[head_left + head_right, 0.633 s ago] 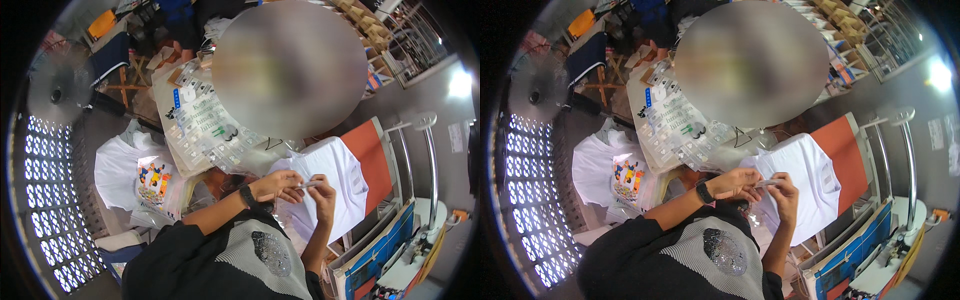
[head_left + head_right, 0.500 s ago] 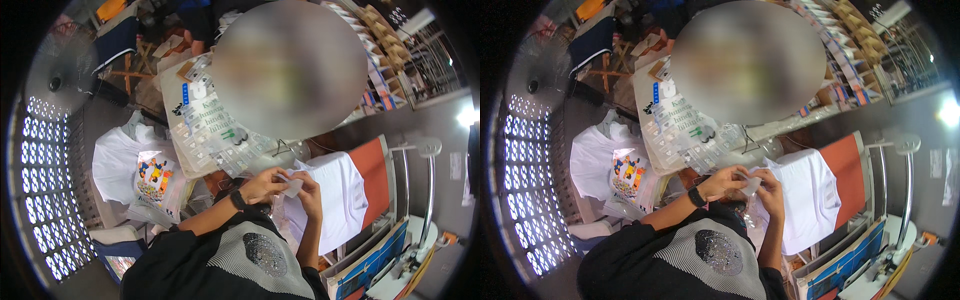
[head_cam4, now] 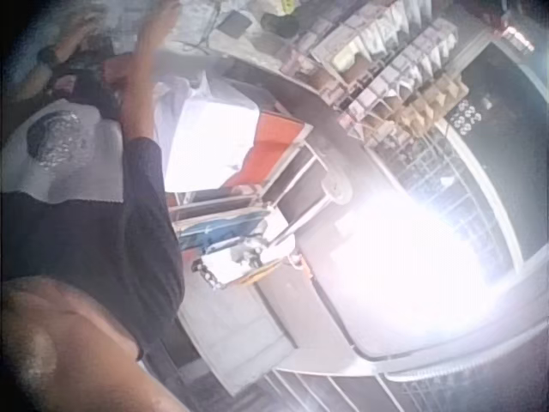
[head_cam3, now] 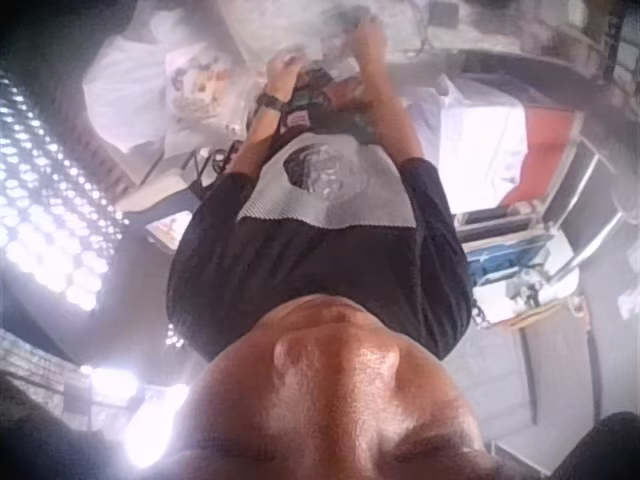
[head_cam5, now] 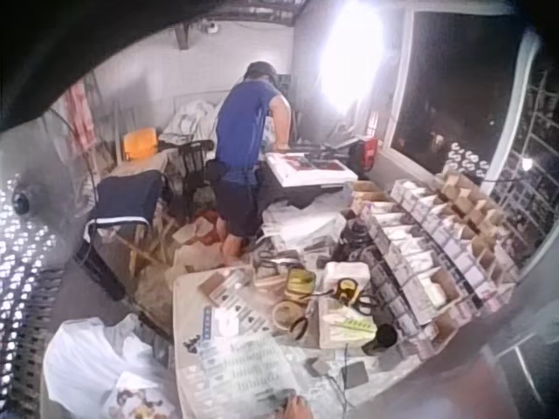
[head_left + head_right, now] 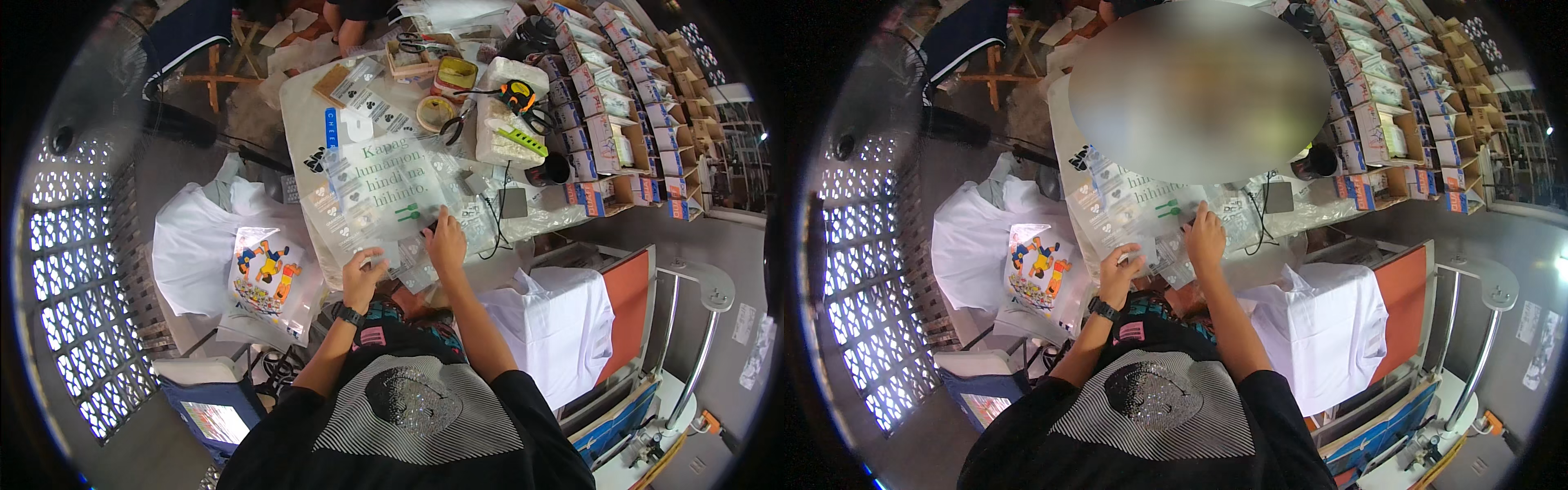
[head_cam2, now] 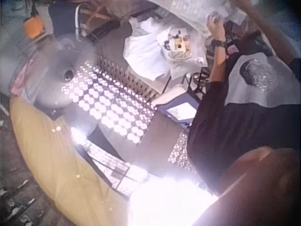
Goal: The person trims a printed design with scissors, aligns it onto a shirt on a heat press, and then prepares a second white shirt by aligning it on the press and positioning a small tag.
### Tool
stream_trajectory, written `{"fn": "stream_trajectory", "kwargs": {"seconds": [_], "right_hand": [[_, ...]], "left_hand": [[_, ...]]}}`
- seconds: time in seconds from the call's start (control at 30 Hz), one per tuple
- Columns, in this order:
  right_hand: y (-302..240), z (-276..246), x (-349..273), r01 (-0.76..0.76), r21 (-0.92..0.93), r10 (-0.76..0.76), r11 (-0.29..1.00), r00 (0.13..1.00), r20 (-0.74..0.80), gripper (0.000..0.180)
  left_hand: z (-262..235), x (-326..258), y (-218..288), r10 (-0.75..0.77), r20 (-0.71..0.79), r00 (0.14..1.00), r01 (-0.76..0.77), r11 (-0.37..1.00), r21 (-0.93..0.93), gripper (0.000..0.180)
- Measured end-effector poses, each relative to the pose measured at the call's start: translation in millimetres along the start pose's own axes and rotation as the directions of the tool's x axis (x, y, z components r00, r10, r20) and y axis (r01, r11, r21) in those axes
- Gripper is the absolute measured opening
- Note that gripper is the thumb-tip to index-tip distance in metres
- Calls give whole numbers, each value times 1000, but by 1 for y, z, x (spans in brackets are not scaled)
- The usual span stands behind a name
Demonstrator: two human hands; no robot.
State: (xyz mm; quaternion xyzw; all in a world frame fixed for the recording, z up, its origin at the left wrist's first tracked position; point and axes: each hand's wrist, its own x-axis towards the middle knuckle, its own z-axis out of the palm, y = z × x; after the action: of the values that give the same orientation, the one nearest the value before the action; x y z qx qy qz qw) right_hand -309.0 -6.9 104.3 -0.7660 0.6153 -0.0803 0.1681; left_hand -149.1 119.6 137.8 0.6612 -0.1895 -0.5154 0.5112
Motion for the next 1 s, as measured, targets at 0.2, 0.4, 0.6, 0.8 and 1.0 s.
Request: {"fn": "stream_trajectory", "kwargs": {"seconds": [0.2, 0.4, 0.6, 0.8, 1.0], "right_hand": [[6, -42, 18, -73, -62, 89, 995, 950, 299, 56], [43, -103, -29, -177, 315, 53, 933, 930, 365, 62], [42, -89, -63, -284, 353, 225, 892, 954, 201, 56], [93, -144, -263, -583, 766, 20, 273, 799, 601, 49], [60, -159, -469, -577, 816, 141, 44, 812, 567, 45]], "left_hand": [[23, 21, 27, 165, -2, 986, -164, 980, 112, 32], [49, 32, 30, 310, 106, 945, -325, 926, 194, 36], [59, 73, -40, 434, 235, 870, -488, 685, 540, 40], [58, 54, -38, 495, 197, 846, -528, 729, 435, 37], [134, -77, 33, 448, 589, 672, -603, 794, 84, 43]]}}
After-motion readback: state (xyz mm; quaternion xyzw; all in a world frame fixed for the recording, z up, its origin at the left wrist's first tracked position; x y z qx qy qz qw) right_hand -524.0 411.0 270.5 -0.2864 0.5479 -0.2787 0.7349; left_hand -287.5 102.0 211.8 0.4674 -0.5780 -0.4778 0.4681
